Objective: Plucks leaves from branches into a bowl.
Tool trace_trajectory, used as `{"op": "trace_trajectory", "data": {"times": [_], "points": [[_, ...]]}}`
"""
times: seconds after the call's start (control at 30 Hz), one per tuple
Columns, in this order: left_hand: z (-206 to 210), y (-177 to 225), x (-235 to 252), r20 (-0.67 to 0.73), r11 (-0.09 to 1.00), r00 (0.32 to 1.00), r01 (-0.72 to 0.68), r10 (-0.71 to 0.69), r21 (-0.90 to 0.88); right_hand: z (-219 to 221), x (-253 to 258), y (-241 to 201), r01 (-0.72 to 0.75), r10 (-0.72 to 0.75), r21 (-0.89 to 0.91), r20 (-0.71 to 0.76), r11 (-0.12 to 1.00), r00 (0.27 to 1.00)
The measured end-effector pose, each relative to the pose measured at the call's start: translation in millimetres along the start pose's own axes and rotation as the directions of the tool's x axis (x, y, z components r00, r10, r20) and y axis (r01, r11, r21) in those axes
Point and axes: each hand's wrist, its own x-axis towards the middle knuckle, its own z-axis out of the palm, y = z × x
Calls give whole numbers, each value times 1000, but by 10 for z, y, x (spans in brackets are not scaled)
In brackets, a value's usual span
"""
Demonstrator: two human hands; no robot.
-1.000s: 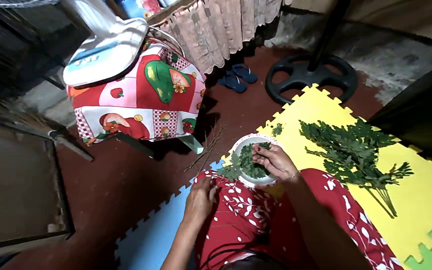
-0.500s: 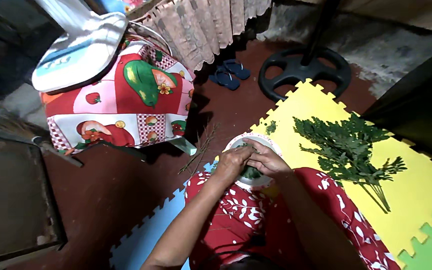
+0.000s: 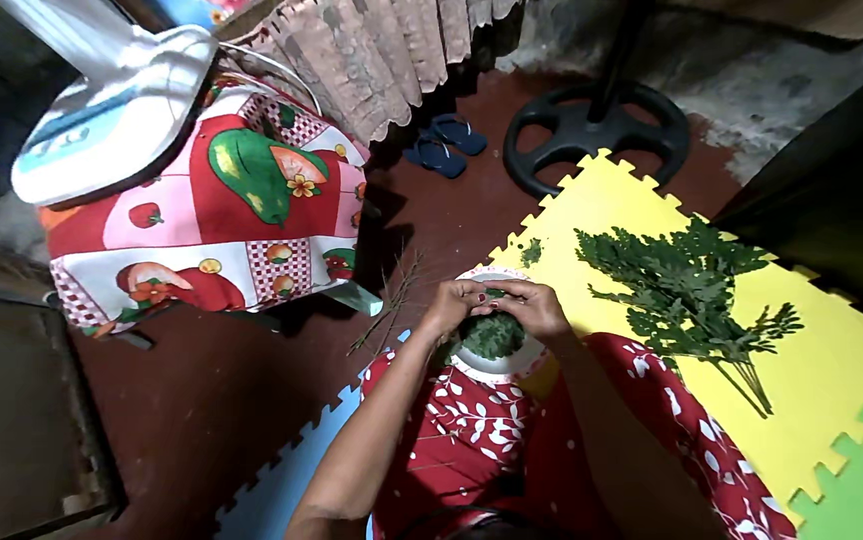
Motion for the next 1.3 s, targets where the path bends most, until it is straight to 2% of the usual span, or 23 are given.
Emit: {"op": "trace_trajectory", "data": {"times": [0.13,0.23,0.47,0.7,0.87,0.97,1.03,1.1,1.17,1.23,1.3], "points": [[123,-25,86,-126,996,989,-68,75,57,72,-10,-62,-84,88,32,-163,996,983],[191,-60,120,-192,985,970,-130,151,117,32,-3,-73,-114,129,86,-204,990,970],[183,-16,63,-170,993,979,-117,113,-13,-63,40,-57,-190,265,451,-109,872,958],[173,-33,51,-161,994,981,-107,104,-13,-97,25,-84,-228,297,463,-82,857,951],[31,-65,68,-232,993,968,-107,94,-43,-217,45,-14,-232,349,507,-148,830,925],[-7,-153,91,-151,977,982,-78,109,198,-226,66,25,-235,369,548,-147,803,918],[36,-156,89,-27,890,997,-51,72,453,-186,77,21,-252,375,536,-132,806,918],[75,-129,104,65,816,998,-52,18,576,-156,86,22,-267,378,504,-131,821,916],[105,-131,134,58,858,998,-62,37,509,-151,84,31,-284,376,461,-120,841,919],[151,-166,171,11,927,993,-117,121,356,-142,79,34,-305,373,411,-94,859,923],[213,-177,198,-72,948,976,-179,205,264,-110,95,28,-308,358,384,-65,871,932]]}}
